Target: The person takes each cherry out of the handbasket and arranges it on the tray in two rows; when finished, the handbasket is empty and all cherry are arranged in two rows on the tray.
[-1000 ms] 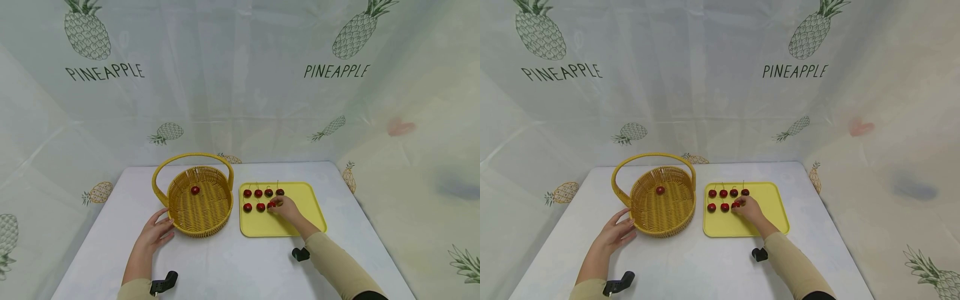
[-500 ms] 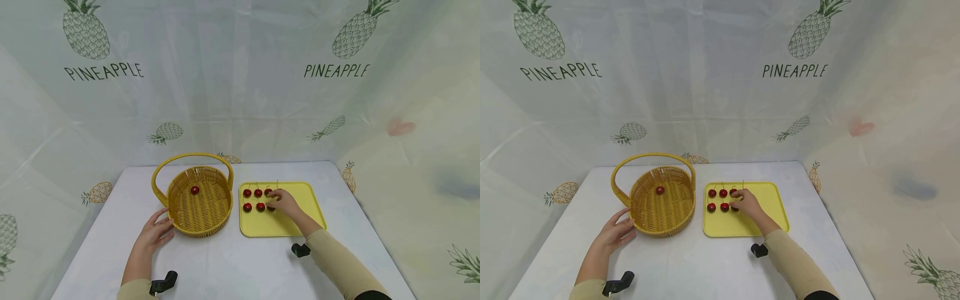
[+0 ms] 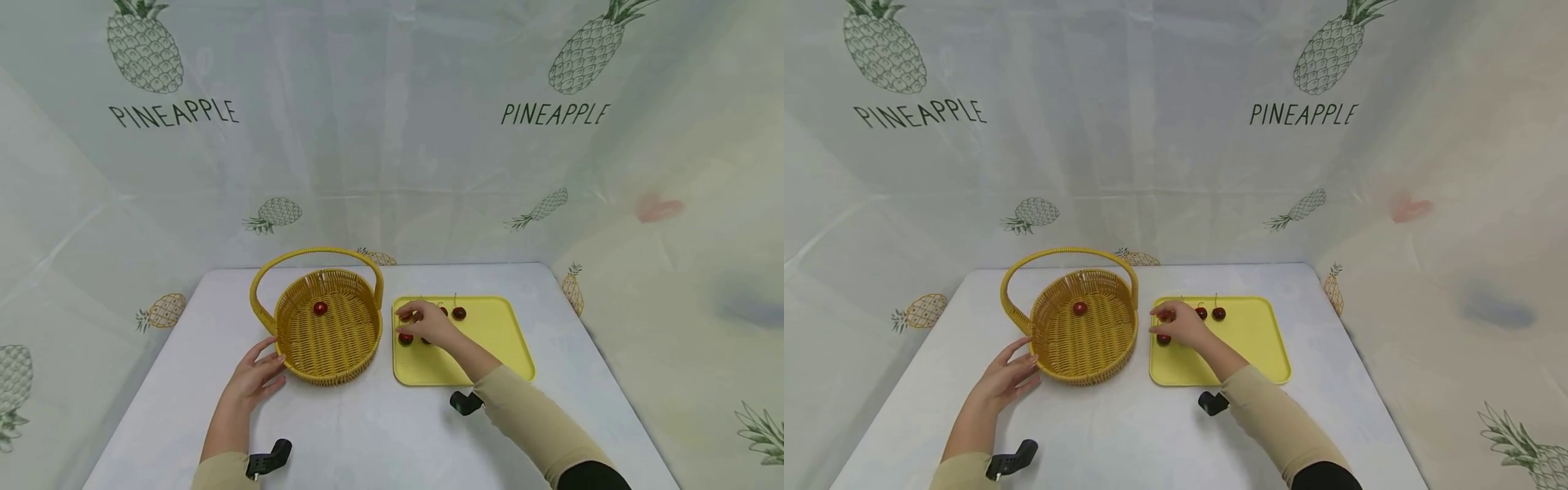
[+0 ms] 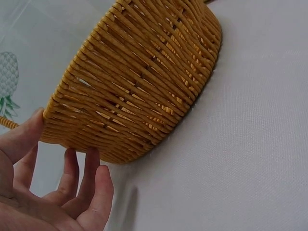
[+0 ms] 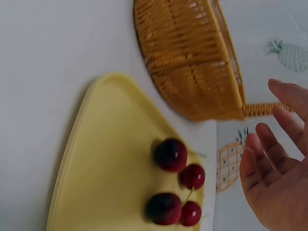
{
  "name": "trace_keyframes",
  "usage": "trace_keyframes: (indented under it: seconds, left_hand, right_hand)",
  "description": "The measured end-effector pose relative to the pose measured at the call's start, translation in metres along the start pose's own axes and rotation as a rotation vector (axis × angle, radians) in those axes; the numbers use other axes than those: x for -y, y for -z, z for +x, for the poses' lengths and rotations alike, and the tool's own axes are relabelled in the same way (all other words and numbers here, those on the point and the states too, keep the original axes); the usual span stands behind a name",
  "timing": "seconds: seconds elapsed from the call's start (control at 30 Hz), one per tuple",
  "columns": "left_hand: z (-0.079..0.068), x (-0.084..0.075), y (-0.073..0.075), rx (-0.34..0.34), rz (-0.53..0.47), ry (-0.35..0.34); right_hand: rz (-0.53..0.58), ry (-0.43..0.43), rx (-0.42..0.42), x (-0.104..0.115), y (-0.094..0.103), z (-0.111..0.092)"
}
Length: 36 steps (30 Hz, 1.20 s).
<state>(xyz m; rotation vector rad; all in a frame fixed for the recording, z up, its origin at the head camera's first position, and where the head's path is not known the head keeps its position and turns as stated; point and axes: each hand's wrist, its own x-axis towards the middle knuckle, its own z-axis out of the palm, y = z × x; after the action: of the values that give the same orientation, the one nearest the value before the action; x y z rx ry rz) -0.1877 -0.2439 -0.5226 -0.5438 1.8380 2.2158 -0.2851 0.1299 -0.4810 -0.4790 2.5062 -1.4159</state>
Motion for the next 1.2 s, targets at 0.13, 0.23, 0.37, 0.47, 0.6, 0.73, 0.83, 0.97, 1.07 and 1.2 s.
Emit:
trace_keyframes:
  seconds: [0.13, 0.23, 0.37, 0.47, 0.6, 0.73, 0.83, 0.97, 1.07, 1.2]
  left_hand:
    - [0.0, 0.0, -0.001, -0.006, 0.005, 0.01]
    - [0.001, 0.001, -0.001, -0.008, 0.004, 0.011]
    - [0.002, 0.001, 0.001, -0.011, 0.007, 0.004]
    - [0.002, 0.001, 0.001, -0.014, 0.013, 0.003]
    - [0.003, 0.002, 0.0, -0.019, 0.018, 0.001]
    - [0.003, 0.002, 0.001, -0.009, 0.008, -0.014]
    - [0.004, 0.002, 0.002, 0.003, -0.003, -0.029]
    - [0.003, 0.002, 0.003, 0.008, -0.006, -0.041]
    - [0.003, 0.002, 0.003, 0.0, -0.009, -0.043]
    - [0.003, 0.002, 0.003, -0.007, -0.018, -0.039]
  right_hand:
    - [0.007, 0.033, 0.043, 0.011, -0.012, 0.006]
    - [0.02, 0.049, 0.07, 0.019, -0.021, 0.009]
    - [0.028, 0.068, 0.099, 0.032, -0.033, 0.015]
    - [0.016, 0.086, 0.12, 0.038, -0.043, 0.02]
    - [0.006, 0.106, 0.135, 0.045, -0.055, 0.027]
    - [0.017, 0.111, 0.158, 0.052, -0.064, 0.034]
    - [0.025, 0.106, 0.177, 0.057, -0.07, 0.039]
    - [0.012, 0.096, 0.195, 0.065, -0.076, 0.047]
    - [-0.005, 0.076, 0.208, 0.072, -0.08, 0.053]
    - [-0.004, 0.05, 0.209, 0.077, -0.086, 0.063]
